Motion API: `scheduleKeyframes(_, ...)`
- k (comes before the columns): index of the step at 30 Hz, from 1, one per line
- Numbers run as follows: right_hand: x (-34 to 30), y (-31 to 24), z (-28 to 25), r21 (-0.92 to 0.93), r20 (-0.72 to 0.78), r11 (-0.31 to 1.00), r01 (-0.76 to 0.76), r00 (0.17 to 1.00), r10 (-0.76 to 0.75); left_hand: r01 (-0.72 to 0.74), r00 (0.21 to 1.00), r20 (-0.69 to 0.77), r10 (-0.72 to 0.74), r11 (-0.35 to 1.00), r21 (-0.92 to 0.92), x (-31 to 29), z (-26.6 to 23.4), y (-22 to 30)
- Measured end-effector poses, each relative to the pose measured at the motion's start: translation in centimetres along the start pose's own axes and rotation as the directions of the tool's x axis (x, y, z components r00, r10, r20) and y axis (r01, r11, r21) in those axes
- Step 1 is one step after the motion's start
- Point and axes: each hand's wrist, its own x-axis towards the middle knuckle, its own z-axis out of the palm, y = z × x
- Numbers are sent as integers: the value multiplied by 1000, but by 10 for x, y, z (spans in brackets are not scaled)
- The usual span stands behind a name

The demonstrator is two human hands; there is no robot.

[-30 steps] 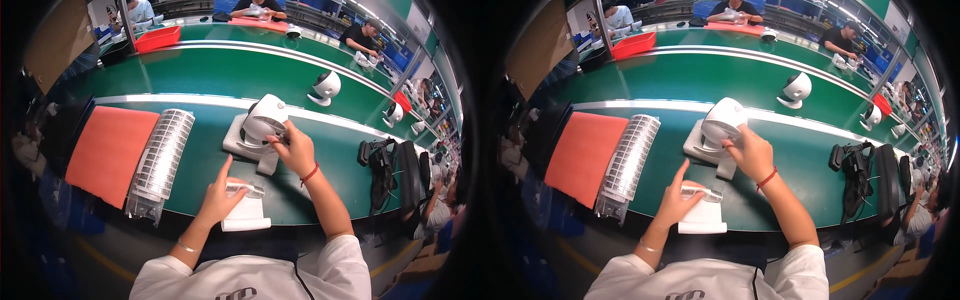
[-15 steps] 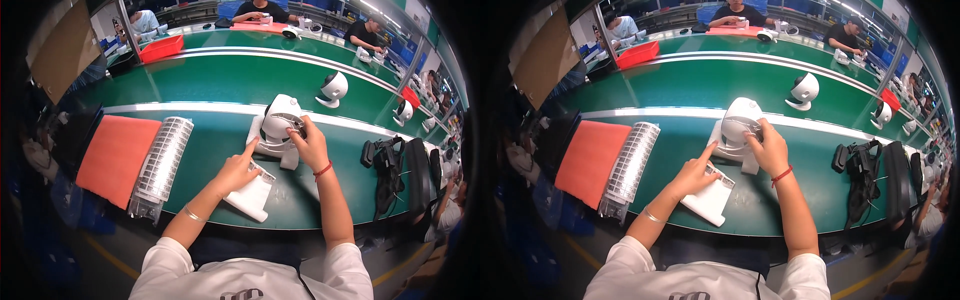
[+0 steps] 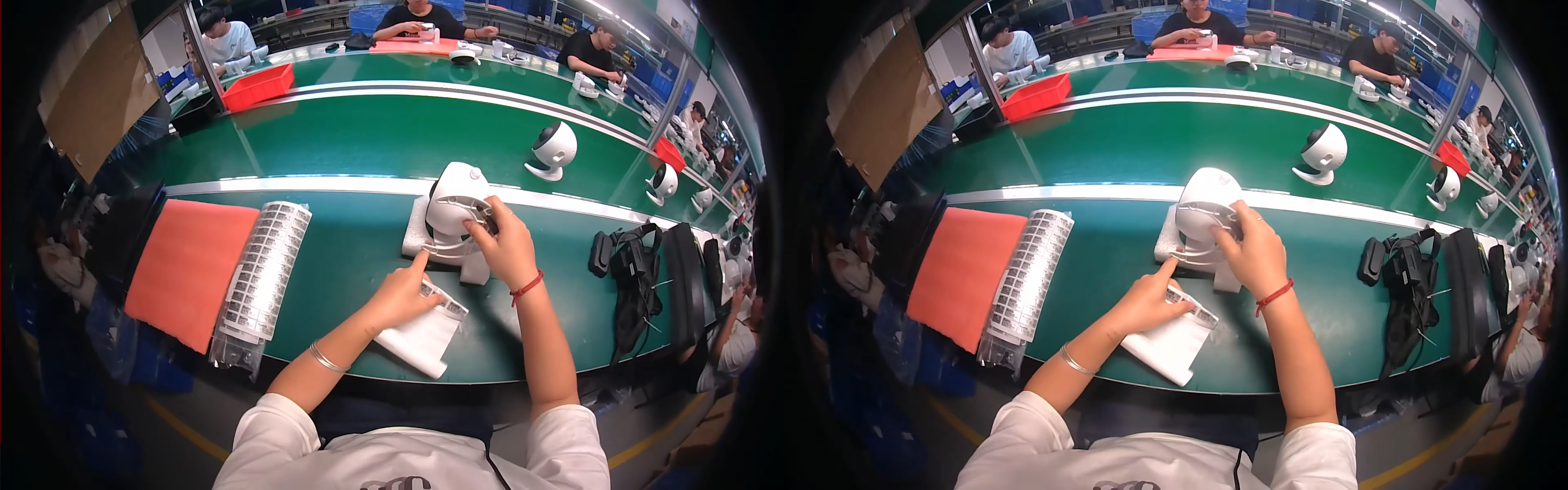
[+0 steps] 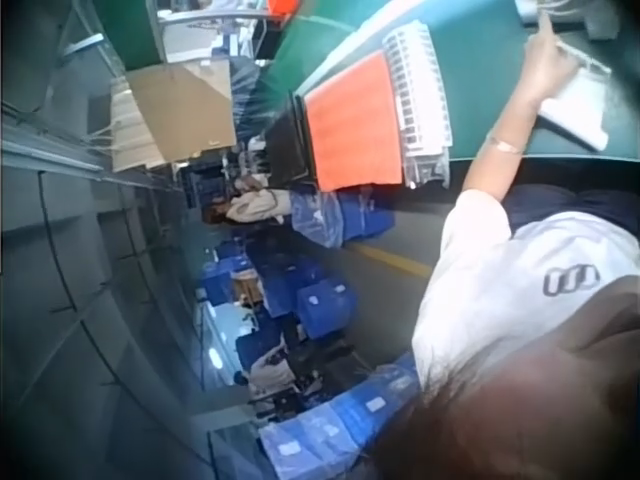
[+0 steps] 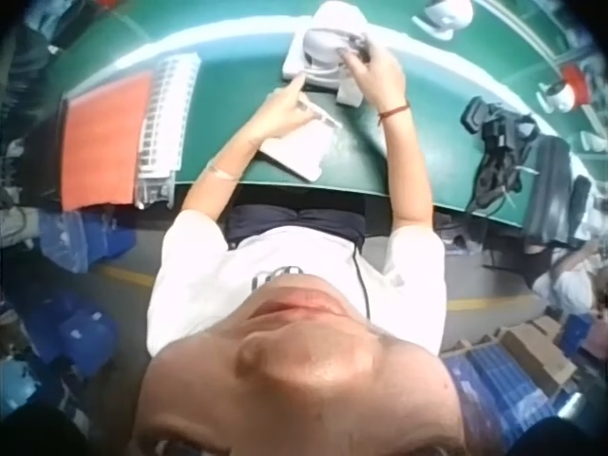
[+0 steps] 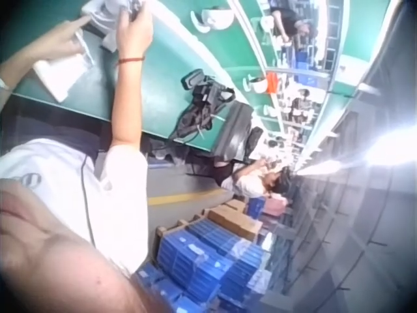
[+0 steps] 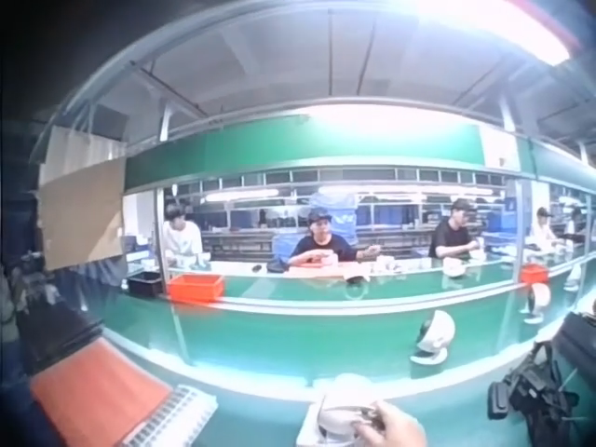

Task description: Apply adhesive labels and small components to security camera modules on an assembly line using tweezers.

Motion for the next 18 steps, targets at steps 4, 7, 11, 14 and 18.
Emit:
scheduleKeyframes(4, 5, 17, 9, 97, -14, 995, -2, 1000, 4, 19, 999, -34, -21, 999, -44, 2, 12, 4)
scheduleKeyframes(7, 7, 19, 14, 171, -41, 984, 53, 998, -46, -8, 990, -142, -18, 984, -181, -2, 17, 2)
scheduleKeyframes(11, -20, 24, 10, -2, -297, 1000, 16, 955, -16, -5, 995, -102, -21, 968, -249, -19, -29, 9)
scheduleKeyframes(14, -27, 18, -3, 80, -380, 991, 105, 923, -67, -188, 961, -247, 122, 946, -265, -14, -51, 15)
scheduleKeyframes(18, -40, -7, -13, 182, -236, 888, 423, 895, -378, -382, 869, -429, 246, 885, -266, -5, -45, 20)
